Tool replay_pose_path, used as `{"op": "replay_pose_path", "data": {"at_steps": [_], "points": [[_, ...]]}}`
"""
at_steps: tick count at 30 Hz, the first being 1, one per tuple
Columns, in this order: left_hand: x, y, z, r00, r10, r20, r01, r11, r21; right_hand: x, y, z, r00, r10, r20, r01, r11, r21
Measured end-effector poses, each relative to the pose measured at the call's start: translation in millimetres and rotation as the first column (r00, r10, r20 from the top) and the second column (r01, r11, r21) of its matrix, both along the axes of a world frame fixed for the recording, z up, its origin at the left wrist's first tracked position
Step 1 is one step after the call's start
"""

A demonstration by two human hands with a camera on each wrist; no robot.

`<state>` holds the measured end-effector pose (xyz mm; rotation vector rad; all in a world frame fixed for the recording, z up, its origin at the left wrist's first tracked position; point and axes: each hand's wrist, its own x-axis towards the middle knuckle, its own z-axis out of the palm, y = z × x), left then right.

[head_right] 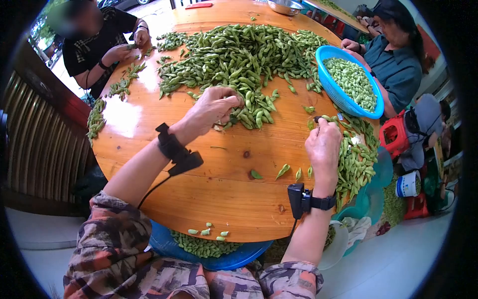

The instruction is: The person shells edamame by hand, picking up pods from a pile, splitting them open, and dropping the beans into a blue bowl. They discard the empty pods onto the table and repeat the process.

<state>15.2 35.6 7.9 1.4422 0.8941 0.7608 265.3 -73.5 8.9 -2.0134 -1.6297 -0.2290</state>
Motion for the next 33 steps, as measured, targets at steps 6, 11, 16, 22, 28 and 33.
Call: {"op": "replay_pose_path", "data": {"at_steps": [6, 11, 16, 22, 28, 33], "points": [[29.2, 16.7, 11.9, 0.755, 0.286, -0.59, 0.129, 0.818, 0.561, -4.3, 2.5, -4.5, 0.998, -0.062, 0.018, 0.062, 0.998, 0.017], [34.4, 18.0, -8.5, 0.75, 0.32, -0.579, 0.194, 0.731, 0.654, -17.3, 4.8, -6.3, 0.999, 0.022, 0.027, -0.025, 0.995, 0.101], [28.5, 8.9, -17.5, 0.892, 0.346, -0.289, 0.007, 0.631, 0.776, -34.4, 5.2, -3.8, 0.966, 0.184, -0.181, -0.157, 0.975, 0.155], [6.2, -24.2, 2.4, 0.991, -0.107, 0.085, 0.113, 0.991, -0.076, -55.2, 0.8, -2.5, 0.408, 0.305, -0.861, -0.369, 0.917, 0.151], [0.3, -39.3, -7.8, 0.952, -0.229, 0.204, 0.275, 0.933, -0.234, -63.5, -3.0, -2.9, 0.108, 0.22, -0.969, -0.475, 0.868, 0.144], [-1.6, -43.6, -2.1, 0.979, -0.193, -0.071, 0.189, 0.98, -0.054, -63.6, -5.1, 2.3, 0.043, 0.237, -0.971, -0.548, 0.818, 0.176]]}}
